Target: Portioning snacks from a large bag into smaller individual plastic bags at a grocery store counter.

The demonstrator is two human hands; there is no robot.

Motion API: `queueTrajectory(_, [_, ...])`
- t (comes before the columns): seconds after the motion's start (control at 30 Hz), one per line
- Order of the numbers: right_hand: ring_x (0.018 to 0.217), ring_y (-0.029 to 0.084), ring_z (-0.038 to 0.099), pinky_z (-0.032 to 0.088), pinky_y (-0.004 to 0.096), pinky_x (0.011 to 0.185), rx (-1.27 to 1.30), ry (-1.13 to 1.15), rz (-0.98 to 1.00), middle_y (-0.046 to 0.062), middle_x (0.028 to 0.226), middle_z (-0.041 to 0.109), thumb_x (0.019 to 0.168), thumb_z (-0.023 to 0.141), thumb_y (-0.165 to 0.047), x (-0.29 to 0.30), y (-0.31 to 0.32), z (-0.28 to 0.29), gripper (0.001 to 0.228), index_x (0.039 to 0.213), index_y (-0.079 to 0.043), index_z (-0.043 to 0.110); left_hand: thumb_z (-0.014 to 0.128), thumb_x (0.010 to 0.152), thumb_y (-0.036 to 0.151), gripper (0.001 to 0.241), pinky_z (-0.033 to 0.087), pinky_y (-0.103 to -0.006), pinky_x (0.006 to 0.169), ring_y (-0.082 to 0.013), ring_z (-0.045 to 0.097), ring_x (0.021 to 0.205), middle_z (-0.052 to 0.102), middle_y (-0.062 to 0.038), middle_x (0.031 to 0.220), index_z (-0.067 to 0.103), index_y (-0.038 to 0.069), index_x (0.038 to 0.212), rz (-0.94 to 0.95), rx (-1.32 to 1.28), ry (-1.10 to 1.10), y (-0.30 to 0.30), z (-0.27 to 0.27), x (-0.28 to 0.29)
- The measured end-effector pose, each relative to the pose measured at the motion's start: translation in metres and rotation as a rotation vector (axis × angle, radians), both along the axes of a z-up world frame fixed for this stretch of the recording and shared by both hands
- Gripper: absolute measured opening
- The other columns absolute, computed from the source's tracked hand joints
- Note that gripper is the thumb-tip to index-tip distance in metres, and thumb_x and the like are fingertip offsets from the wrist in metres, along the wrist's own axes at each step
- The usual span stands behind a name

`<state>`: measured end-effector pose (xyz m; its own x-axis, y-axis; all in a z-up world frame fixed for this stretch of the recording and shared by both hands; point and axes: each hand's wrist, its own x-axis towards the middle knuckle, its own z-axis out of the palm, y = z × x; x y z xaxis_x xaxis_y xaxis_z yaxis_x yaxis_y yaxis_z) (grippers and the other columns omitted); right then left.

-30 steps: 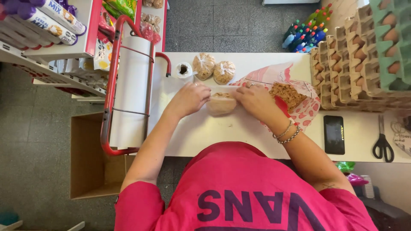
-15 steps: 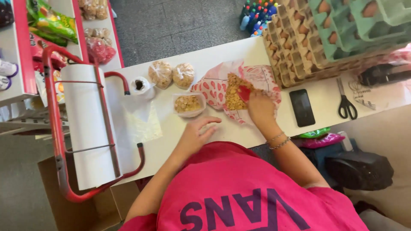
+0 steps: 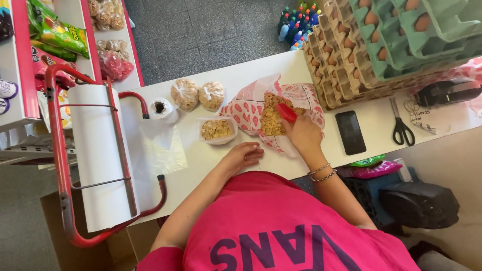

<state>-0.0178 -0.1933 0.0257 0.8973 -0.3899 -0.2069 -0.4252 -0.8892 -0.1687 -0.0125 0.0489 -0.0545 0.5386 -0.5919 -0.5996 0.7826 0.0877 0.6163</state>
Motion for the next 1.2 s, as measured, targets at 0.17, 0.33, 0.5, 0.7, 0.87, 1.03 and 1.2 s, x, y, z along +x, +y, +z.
queueTrajectory(0.17, [0.089, 0.045, 0.072, 0.056, 0.057, 0.079, -0.079, -0.093, 0.056, 0.021, 0.103, 0.066, 0.107, 0.036, -0.052, 0.003, -0.016, -0.031, 0.058, 0.114, -0.002, 0.063, 0.065, 0.100, 0.022, 0.053, 0.050, -0.0508, 0.104, -0.0372, 0.062, 0.127, 0.064, -0.024, 0.130, 0.049, 0.000, 0.145, 0.114, -0.054, 0.068, -0.005, -0.024, 0.004])
queueTrajectory(0.33, [0.076, 0.029, 0.070, 0.055, 0.046, 0.068, -0.550, -0.383, 0.220, 0.006, 0.081, 0.061, 0.079, 0.076, -0.034, 0.020, -0.042, -0.118, 0.029, 0.093, -0.012, 0.063, 0.070, 0.097, 0.018, 0.063, 0.052, -0.0510, 0.104, -0.0287, 0.065, 0.121, 0.061, -0.011, 0.125, 0.042, 0.004, 0.151, 0.258, -0.092, 0.056, -0.018, -0.044, 0.020])
queueTrajectory(0.5, [0.054, 0.015, 0.062, 0.053, 0.028, 0.048, -0.829, -0.627, 0.182, 0.005, 0.080, 0.058, 0.089, 0.058, -0.012, 0.039, -0.015, -0.112, 0.015, 0.102, -0.010, 0.065, 0.068, 0.095, 0.014, 0.054, 0.043, -0.0540, 0.110, -0.0223, 0.062, 0.121, 0.059, -0.004, 0.125, 0.048, 0.012, 0.145, 0.370, -0.173, 0.104, -0.025, -0.042, 0.030])
queueTrajectory(0.7, [0.070, 0.026, 0.068, 0.056, 0.038, 0.061, -0.545, -0.605, 0.454, 0.014, 0.096, 0.065, 0.088, 0.056, -0.004, 0.019, 0.015, -0.082, 0.042, 0.129, 0.005, 0.060, 0.067, 0.092, 0.016, 0.045, 0.047, -0.0495, 0.108, -0.0191, 0.065, 0.113, 0.063, -0.001, 0.117, 0.056, 0.011, 0.136, 0.397, -0.229, 0.105, -0.033, -0.060, 0.033])
queueTrajectory(0.87, [0.097, 0.046, 0.063, 0.053, 0.053, 0.083, 0.079, -0.228, 0.508, 0.026, 0.113, 0.058, 0.089, 0.052, 0.002, -0.007, 0.029, -0.050, 0.062, 0.149, 0.005, 0.037, 0.071, 0.087, 0.018, 0.021, 0.057, -0.0420, 0.095, -0.0096, 0.064, 0.082, 0.059, 0.006, 0.088, 0.066, 0.014, 0.107, 0.403, -0.224, 0.102, -0.050, -0.150, 0.045])
queueTrajectory(1.03, [0.118, 0.044, 0.060, 0.041, 0.054, 0.108, 0.418, 0.127, 0.322, 0.024, 0.124, 0.058, 0.099, 0.043, -0.006, 0.006, 0.036, -0.045, 0.063, 0.160, -0.008, 0.028, 0.072, 0.085, 0.017, 0.017, 0.059, -0.0423, 0.092, -0.0070, 0.060, 0.072, 0.055, 0.007, 0.079, 0.068, 0.014, 0.101, 0.418, -0.231, 0.103, -0.049, -0.114, 0.042])
queueTrajectory(1.2, [0.079, 0.021, 0.061, 0.053, 0.033, 0.066, 1.024, -0.085, -0.016, 0.012, 0.099, 0.070, 0.099, 0.056, -0.010, 0.013, 0.030, -0.083, 0.035, 0.132, -0.007, 0.067, 0.070, 0.087, 0.016, 0.016, 0.059, -0.0404, 0.089, -0.0106, 0.062, 0.073, 0.058, 0.003, 0.083, 0.064, 0.013, 0.101, 0.377, -0.232, 0.092, -0.043, -0.061, 0.033])
